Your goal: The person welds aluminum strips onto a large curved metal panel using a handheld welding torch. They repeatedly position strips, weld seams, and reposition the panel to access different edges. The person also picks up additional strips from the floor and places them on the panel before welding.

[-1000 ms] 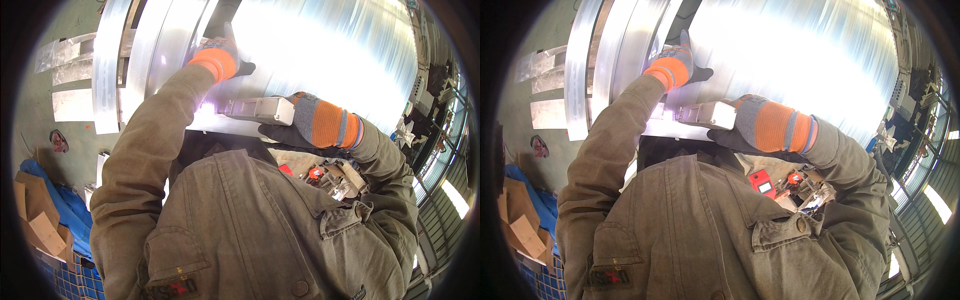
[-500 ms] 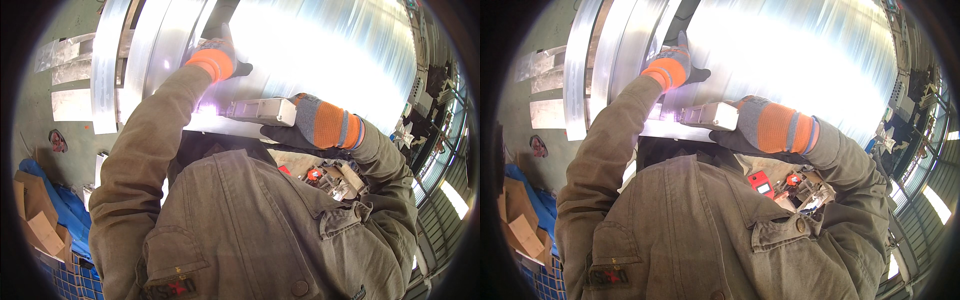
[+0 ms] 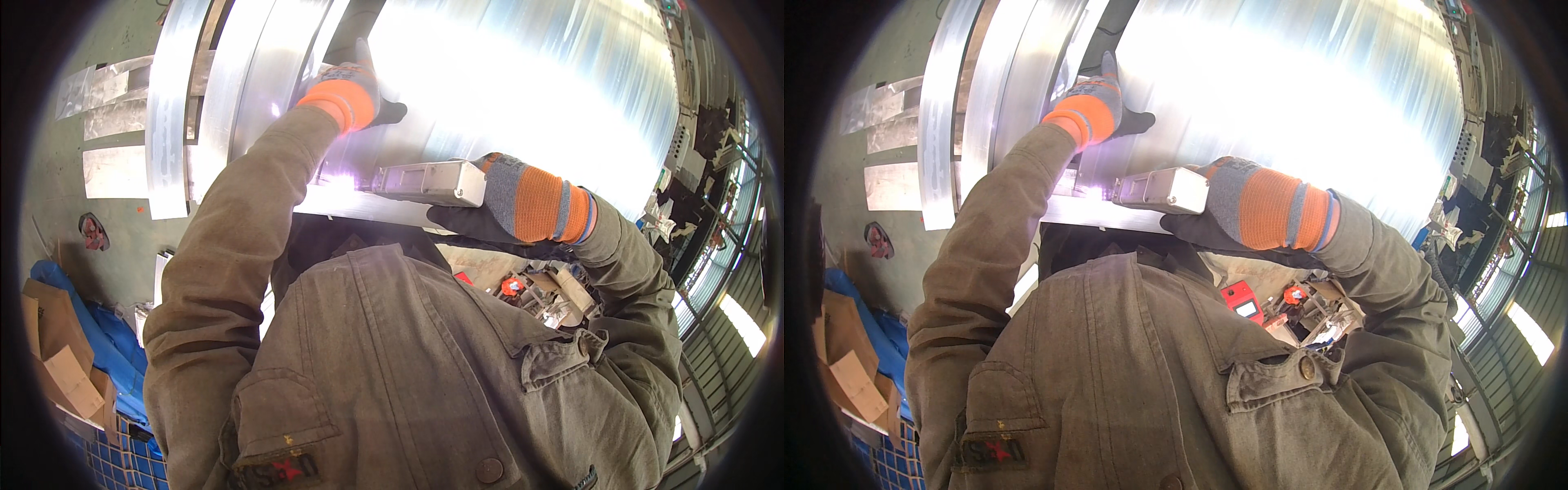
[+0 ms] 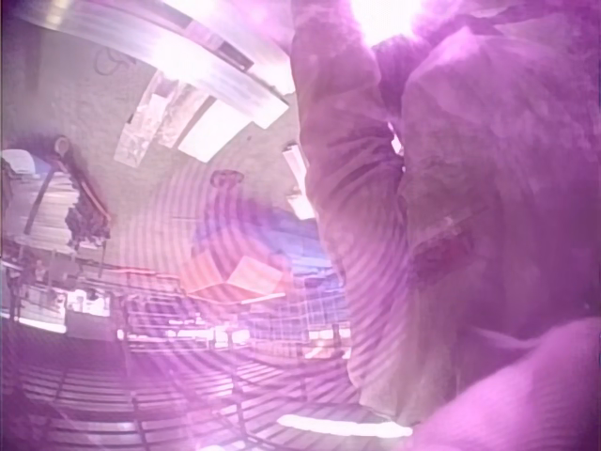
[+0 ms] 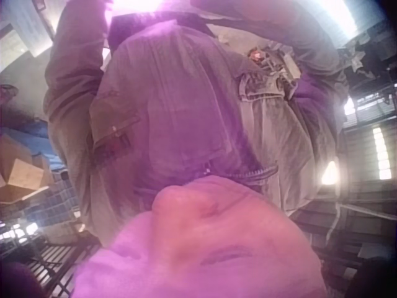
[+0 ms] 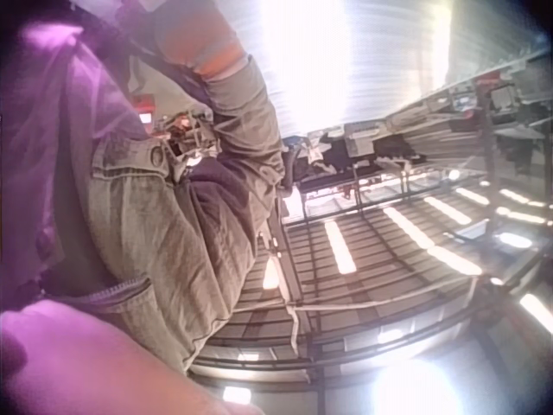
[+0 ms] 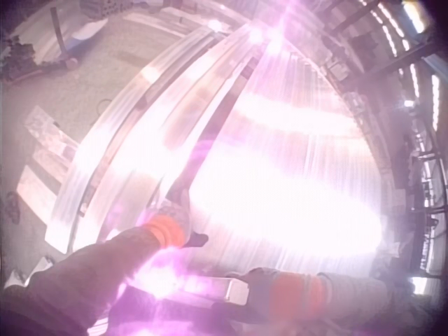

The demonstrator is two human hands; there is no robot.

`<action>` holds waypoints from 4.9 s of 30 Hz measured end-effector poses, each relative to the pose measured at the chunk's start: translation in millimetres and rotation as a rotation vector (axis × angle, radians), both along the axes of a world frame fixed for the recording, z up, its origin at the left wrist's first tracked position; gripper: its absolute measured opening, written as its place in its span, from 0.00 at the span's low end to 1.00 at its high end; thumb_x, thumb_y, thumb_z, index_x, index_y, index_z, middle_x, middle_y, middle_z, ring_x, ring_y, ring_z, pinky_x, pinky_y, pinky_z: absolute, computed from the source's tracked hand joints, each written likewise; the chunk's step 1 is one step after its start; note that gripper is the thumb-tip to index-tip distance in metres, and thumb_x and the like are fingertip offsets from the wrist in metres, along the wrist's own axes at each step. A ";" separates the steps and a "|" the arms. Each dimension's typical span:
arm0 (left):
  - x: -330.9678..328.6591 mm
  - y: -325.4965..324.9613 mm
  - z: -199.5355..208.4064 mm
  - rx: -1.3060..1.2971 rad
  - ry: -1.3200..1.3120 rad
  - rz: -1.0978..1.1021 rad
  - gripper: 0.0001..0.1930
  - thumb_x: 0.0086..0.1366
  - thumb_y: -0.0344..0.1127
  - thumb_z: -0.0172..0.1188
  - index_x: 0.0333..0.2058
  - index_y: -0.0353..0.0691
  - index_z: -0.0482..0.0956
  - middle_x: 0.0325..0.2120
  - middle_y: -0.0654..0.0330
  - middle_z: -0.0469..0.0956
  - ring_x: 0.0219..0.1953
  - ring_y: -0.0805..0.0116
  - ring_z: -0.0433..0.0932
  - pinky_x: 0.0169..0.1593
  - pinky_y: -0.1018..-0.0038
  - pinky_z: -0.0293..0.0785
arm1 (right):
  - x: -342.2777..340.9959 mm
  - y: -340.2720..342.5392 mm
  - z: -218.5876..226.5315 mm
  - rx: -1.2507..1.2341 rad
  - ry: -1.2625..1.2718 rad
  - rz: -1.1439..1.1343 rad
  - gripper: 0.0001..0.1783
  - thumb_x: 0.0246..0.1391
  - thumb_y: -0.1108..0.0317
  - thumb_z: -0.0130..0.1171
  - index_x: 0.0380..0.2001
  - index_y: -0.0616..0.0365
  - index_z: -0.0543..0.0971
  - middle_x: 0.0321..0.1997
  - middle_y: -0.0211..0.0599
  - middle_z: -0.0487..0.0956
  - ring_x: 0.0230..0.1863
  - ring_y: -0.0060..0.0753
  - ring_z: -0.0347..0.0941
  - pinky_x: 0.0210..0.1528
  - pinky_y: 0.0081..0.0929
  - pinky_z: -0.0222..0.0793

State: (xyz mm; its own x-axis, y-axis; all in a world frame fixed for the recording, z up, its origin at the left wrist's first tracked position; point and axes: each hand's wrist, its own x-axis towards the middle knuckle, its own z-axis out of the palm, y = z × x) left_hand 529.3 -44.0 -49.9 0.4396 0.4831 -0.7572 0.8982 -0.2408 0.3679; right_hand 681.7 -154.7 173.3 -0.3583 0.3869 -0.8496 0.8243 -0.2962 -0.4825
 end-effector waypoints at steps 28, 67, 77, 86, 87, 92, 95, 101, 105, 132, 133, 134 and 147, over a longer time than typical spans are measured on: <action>1.5 3.4 10.4 -0.018 0.035 -0.023 0.77 0.55 0.75 0.72 0.84 0.35 0.33 0.68 0.33 0.74 0.66 0.36 0.80 0.67 0.52 0.80 | 16.5 -17.5 0.3 0.045 -0.019 -0.008 0.25 0.72 0.46 0.63 0.60 0.52 0.84 0.45 0.46 0.91 0.45 0.52 0.89 0.52 0.42 0.85; -262.0 104.8 -26.9 0.608 -0.163 0.757 0.54 0.58 0.55 0.84 0.72 0.27 0.68 0.65 0.37 0.79 0.66 0.45 0.79 0.72 0.57 0.73 | 52.0 -76.4 63.9 0.451 0.133 -0.771 0.27 0.72 0.71 0.62 0.72 0.56 0.79 0.54 0.37 0.87 0.44 0.25 0.79 0.49 0.30 0.78; -183.6 31.6 59.6 0.487 -0.330 0.880 0.58 0.60 0.58 0.80 0.74 0.21 0.64 0.71 0.33 0.72 0.74 0.43 0.72 0.76 0.59 0.68 | 59.5 -99.5 52.4 0.470 0.075 -0.859 0.25 0.71 0.61 0.69 0.65 0.60 0.83 0.51 0.47 0.90 0.46 0.35 0.86 0.52 0.35 0.80; -79.2 12.4 62.2 0.406 -0.410 0.771 0.57 0.59 0.58 0.81 0.74 0.22 0.64 0.70 0.33 0.73 0.72 0.40 0.73 0.75 0.57 0.68 | 65.5 -93.7 67.1 0.552 0.037 -0.874 0.24 0.71 0.62 0.68 0.65 0.60 0.83 0.53 0.47 0.90 0.51 0.35 0.87 0.55 0.36 0.80; -71.6 10.4 60.1 0.400 -0.403 0.758 0.57 0.59 0.58 0.81 0.74 0.22 0.64 0.70 0.34 0.73 0.73 0.40 0.73 0.76 0.57 0.68 | 67.1 -95.5 67.0 0.547 0.033 -0.884 0.24 0.71 0.62 0.67 0.65 0.60 0.83 0.53 0.47 0.90 0.51 0.35 0.87 0.55 0.36 0.80; -45.1 3.8 50.5 0.332 -0.387 0.758 0.58 0.60 0.58 0.80 0.75 0.23 0.63 0.73 0.34 0.70 0.76 0.41 0.69 0.77 0.58 0.66 | 72.3 -104.1 56.1 0.550 0.008 -0.914 0.24 0.71 0.62 0.67 0.65 0.60 0.83 0.52 0.47 0.90 0.50 0.35 0.87 0.54 0.35 0.80; -35.3 5.9 51.5 0.351 -0.346 0.786 0.60 0.56 0.63 0.80 0.76 0.30 0.64 0.74 0.38 0.70 0.76 0.41 0.68 0.78 0.55 0.66 | 76.6 -108.4 51.6 0.549 -0.005 -0.928 0.23 0.71 0.62 0.67 0.65 0.60 0.83 0.52 0.47 0.90 0.50 0.35 0.87 0.54 0.35 0.80; -16.5 15.2 68.0 0.327 -0.221 0.770 0.62 0.55 0.67 0.79 0.77 0.31 0.64 0.75 0.39 0.69 0.77 0.41 0.68 0.78 0.57 0.65 | 83.5 -111.5 41.4 0.522 0.047 -1.002 0.23 0.72 0.62 0.66 0.65 0.59 0.83 0.45 0.40 0.89 0.43 0.26 0.82 0.47 0.32 0.79; -3.9 18.8 68.4 0.325 -0.172 0.738 0.63 0.53 0.70 0.78 0.77 0.32 0.65 0.74 0.39 0.70 0.76 0.41 0.68 0.78 0.56 0.66 | 90.0 -116.1 36.3 0.494 0.022 -0.991 0.24 0.71 0.61 0.67 0.65 0.59 0.83 0.43 0.38 0.89 0.41 0.23 0.81 0.46 0.32 0.79; 19.8 32.0 55.8 0.787 -0.252 0.270 0.45 0.64 0.58 0.75 0.68 0.30 0.73 0.54 0.36 0.78 0.57 0.33 0.79 0.59 0.45 0.80 | 107.7 -126.8 26.3 0.433 -0.030 -1.001 0.25 0.73 0.63 0.66 0.68 0.61 0.81 0.39 0.33 0.87 0.38 0.20 0.76 0.41 0.31 0.77; 20.7 37.9 62.6 0.741 -0.192 0.209 0.44 0.64 0.56 0.75 0.69 0.31 0.72 0.57 0.36 0.77 0.59 0.33 0.78 0.59 0.45 0.81 | 108.4 -126.9 23.3 0.495 0.027 -1.021 0.23 0.73 0.63 0.65 0.66 0.62 0.82 0.38 0.32 0.87 0.38 0.20 0.76 0.41 0.31 0.77; 19.4 50.3 70.4 0.602 -0.267 0.195 0.48 0.63 0.55 0.76 0.73 0.32 0.68 0.62 0.36 0.74 0.62 0.33 0.76 0.61 0.47 0.80 | 107.1 -127.1 20.6 0.545 0.061 -1.056 0.22 0.74 0.63 0.65 0.64 0.62 0.83 0.37 0.31 0.87 0.38 0.20 0.76 0.41 0.30 0.77; 15.7 95.1 113.9 0.387 -0.170 -1.194 0.41 0.57 0.60 0.79 0.69 0.60 0.81 0.80 0.62 0.63 0.85 0.46 0.50 0.85 0.43 0.49 | 97.3 -139.6 14.8 0.391 -0.007 -1.148 0.25 0.72 0.62 0.66 0.65 0.64 0.80 0.39 0.29 0.84 0.38 0.22 0.77 0.40 0.28 0.76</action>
State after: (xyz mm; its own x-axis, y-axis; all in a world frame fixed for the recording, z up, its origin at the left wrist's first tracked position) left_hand 545.0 51.0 64.1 0.8309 -0.1036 -0.5468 -0.0030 -0.9833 0.1818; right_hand 779.0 -294.3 188.0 0.3658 0.7074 -0.6048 0.1804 -0.6914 -0.6996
